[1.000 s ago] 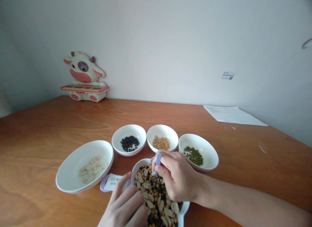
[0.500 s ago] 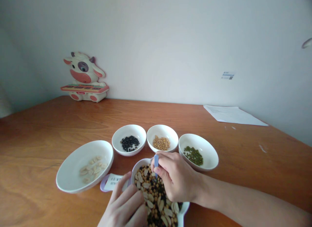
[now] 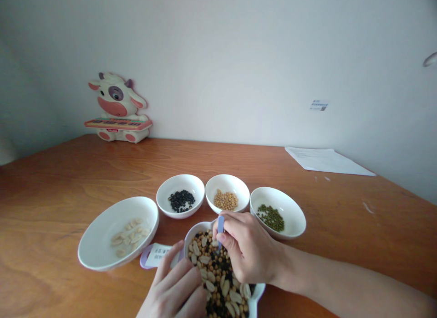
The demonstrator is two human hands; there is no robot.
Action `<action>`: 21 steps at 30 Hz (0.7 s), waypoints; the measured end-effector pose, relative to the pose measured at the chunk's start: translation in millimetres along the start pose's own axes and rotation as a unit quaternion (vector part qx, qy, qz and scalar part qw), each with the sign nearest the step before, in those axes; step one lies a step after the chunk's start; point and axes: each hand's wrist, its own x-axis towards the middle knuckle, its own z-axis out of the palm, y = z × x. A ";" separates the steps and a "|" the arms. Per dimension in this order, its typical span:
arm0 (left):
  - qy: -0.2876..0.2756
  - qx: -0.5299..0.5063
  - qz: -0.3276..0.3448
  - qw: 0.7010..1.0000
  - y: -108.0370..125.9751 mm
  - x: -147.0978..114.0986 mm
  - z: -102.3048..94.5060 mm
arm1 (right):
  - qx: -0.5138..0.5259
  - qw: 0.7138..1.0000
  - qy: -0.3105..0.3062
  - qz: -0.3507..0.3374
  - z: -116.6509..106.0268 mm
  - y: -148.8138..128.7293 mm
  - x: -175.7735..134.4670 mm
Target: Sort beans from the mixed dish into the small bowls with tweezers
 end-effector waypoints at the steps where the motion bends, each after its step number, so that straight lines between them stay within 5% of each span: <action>1: -0.001 -0.001 -0.003 1.000 -0.5 0.4 0.0 | 0.001 1.000 -0.002 0.001 0.0 0.0 -0.4; 21: 0.006 0.007 -0.003 1.000 1.9 3.4 -1.4 | 0.045 0.999 -0.007 -0.025 -0.8 2.4 0.5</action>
